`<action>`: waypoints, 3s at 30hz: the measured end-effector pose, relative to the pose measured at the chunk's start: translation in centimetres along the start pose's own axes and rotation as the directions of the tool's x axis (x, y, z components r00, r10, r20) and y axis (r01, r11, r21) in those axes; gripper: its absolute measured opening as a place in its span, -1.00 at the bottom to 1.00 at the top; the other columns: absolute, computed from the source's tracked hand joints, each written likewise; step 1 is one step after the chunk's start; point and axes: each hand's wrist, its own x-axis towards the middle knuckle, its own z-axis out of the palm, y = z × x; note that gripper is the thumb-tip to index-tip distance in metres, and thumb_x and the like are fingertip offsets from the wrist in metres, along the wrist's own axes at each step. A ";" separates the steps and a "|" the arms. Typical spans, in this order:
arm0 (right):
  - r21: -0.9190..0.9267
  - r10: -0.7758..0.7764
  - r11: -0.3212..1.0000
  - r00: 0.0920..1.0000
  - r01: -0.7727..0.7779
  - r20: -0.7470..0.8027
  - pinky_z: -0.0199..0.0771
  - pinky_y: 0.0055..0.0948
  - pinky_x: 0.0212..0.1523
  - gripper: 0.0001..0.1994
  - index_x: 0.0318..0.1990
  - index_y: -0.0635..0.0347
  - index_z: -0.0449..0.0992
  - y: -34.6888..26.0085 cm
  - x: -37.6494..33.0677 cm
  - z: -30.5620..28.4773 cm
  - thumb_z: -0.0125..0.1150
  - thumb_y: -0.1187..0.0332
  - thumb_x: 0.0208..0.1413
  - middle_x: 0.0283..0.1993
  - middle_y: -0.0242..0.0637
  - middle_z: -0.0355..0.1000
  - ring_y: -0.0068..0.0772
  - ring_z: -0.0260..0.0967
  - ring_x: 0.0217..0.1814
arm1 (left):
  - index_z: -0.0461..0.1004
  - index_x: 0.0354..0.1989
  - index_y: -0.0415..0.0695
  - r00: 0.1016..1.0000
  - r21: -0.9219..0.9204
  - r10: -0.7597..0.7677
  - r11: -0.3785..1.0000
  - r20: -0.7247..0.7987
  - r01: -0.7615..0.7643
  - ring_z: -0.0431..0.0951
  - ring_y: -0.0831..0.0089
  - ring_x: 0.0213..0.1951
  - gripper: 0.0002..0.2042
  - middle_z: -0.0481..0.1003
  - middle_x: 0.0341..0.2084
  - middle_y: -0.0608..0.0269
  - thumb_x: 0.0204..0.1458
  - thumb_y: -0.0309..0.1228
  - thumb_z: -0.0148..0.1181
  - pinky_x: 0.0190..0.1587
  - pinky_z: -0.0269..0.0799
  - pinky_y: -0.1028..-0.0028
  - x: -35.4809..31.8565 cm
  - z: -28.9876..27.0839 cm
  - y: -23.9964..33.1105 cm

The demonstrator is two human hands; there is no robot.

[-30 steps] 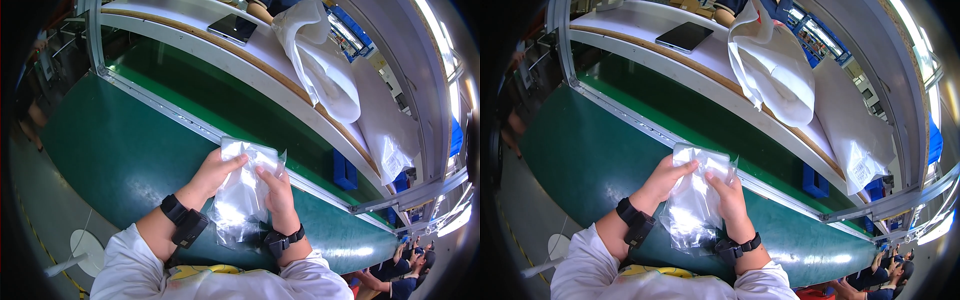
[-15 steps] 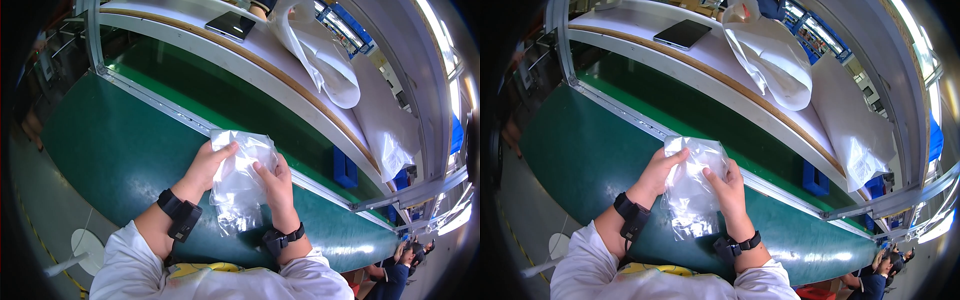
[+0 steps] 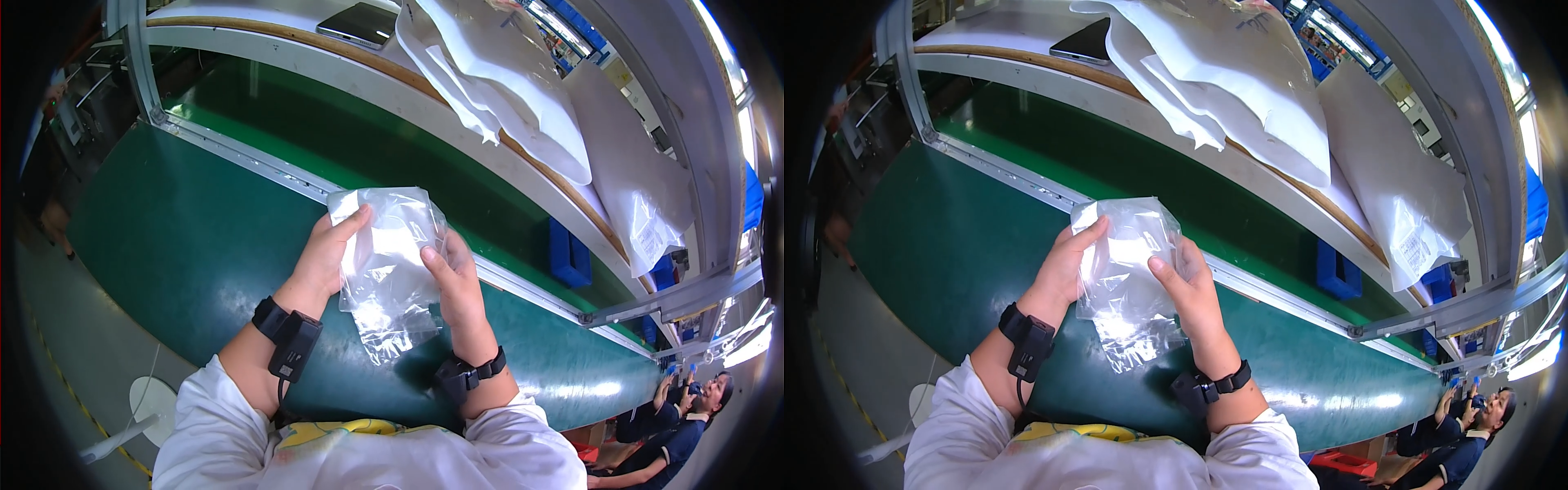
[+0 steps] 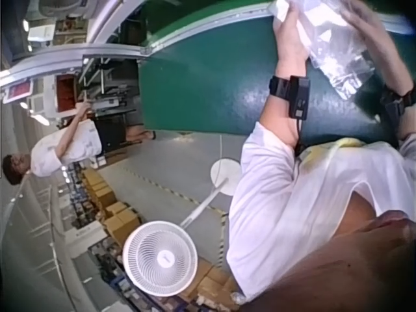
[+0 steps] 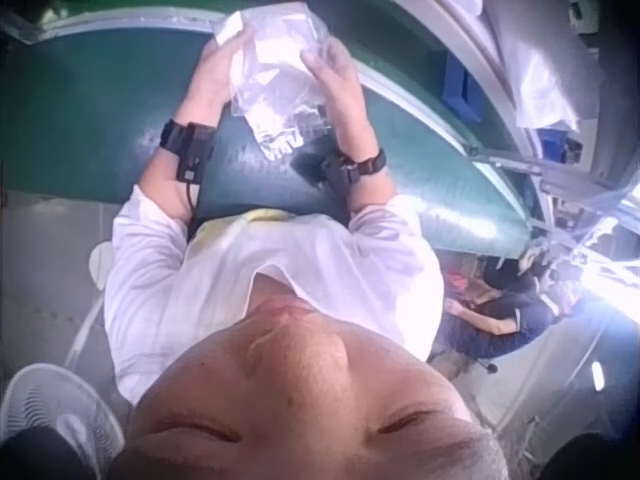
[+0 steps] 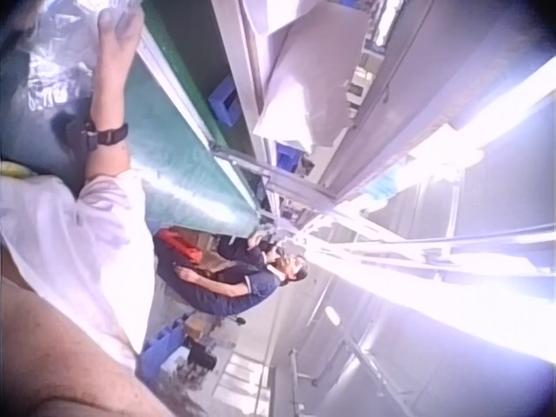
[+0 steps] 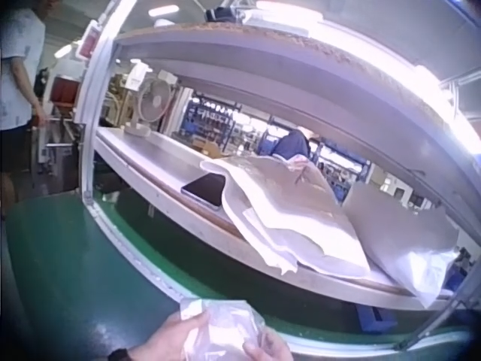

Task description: Folding and stacking transparent plastic bags on a workbench.

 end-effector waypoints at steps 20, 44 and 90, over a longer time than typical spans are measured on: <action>-0.158 0.025 0.987 0.995 -0.041 -0.101 0.36 -0.61 -0.25 -0.79 -0.17 0.35 0.47 1.9 0.7 -0.9 0.19 0.42 0.07 -0.27 -0.33 0.48 -0.62 0.39 -0.28 | 0.34 0.01 -0.25 0.998 0.091 -0.061 0.994 0.026 0.058 0.49 0.42 -0.12 -0.58 0.46 -0.14 0.16 0.06 -0.23 0.18 -0.10 0.42 0.44 -0.6 1.2 0.0; -0.029 -0.060 0.998 0.994 0.057 -0.093 0.28 -0.64 -0.07 -0.67 0.02 0.36 0.39 2.5 1.3 -2.2 -0.03 0.31 0.23 -0.12 -0.32 0.42 -0.60 0.31 -0.11 | 0.34 -0.02 -0.28 0.988 0.117 -0.128 0.986 0.086 0.118 0.49 0.35 -0.13 -0.64 0.46 -0.17 0.14 -0.03 -0.53 0.19 -0.07 0.43 0.39 -0.1 0.6 -0.4; -0.773 0.093 0.399 0.818 0.493 0.568 0.36 -0.36 -0.27 -0.67 -0.28 0.29 0.53 -2.1 -3.9 -1.1 0.34 0.21 -0.10 -0.24 -0.17 0.47 -0.23 0.40 -0.29 | 0.36 -0.03 -0.24 0.972 -0.005 0.229 0.973 -0.049 -0.230 0.47 0.40 -0.09 -0.71 0.46 -0.14 0.19 0.04 -0.56 0.12 -0.02 0.39 0.41 0.3 0.0 0.5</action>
